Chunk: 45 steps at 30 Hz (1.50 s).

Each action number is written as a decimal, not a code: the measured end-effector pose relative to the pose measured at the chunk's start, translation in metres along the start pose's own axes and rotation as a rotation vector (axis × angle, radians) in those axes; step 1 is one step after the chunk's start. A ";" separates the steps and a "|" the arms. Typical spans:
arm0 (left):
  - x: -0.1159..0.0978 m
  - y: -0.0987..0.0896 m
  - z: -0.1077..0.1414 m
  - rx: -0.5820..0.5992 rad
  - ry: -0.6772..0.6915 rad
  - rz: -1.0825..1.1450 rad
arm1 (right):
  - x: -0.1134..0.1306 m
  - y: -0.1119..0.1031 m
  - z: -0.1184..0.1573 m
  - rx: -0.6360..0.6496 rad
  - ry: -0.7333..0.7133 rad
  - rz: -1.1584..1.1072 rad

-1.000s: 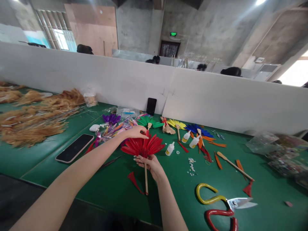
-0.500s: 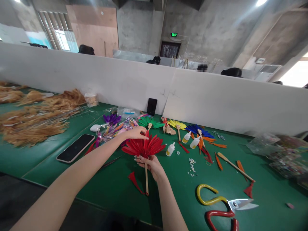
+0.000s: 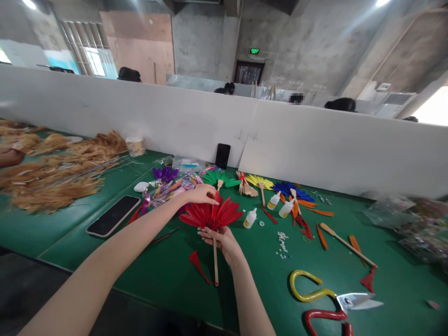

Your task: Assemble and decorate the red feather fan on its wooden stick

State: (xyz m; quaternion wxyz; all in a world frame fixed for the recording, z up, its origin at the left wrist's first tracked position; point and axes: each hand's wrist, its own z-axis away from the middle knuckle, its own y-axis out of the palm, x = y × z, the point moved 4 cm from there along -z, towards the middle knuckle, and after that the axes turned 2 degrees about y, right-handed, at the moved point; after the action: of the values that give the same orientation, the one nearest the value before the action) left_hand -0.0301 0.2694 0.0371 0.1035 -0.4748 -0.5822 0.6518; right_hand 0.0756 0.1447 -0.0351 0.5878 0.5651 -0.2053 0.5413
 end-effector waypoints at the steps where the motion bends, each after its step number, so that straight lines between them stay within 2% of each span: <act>1: 0.000 0.000 0.000 -0.001 0.005 0.000 | 0.000 0.000 0.000 0.000 0.002 0.002; 14: 0.002 0.001 -0.001 -0.022 0.015 -0.003 | -0.003 -0.002 -0.003 -0.001 -0.004 0.000; 27: 0.005 -0.004 -0.005 -0.110 -0.028 -0.027 | -0.005 -0.003 -0.003 -0.001 -0.013 0.003; 45: 0.008 -0.003 -0.004 -0.092 -0.031 -0.035 | -0.002 -0.002 -0.002 -0.013 0.000 -0.019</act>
State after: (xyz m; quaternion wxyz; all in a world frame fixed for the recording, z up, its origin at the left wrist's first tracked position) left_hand -0.0326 0.2788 0.0364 0.0841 -0.4585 -0.6213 0.6298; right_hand 0.0754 0.1461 -0.0386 0.5966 0.5630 -0.2034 0.5345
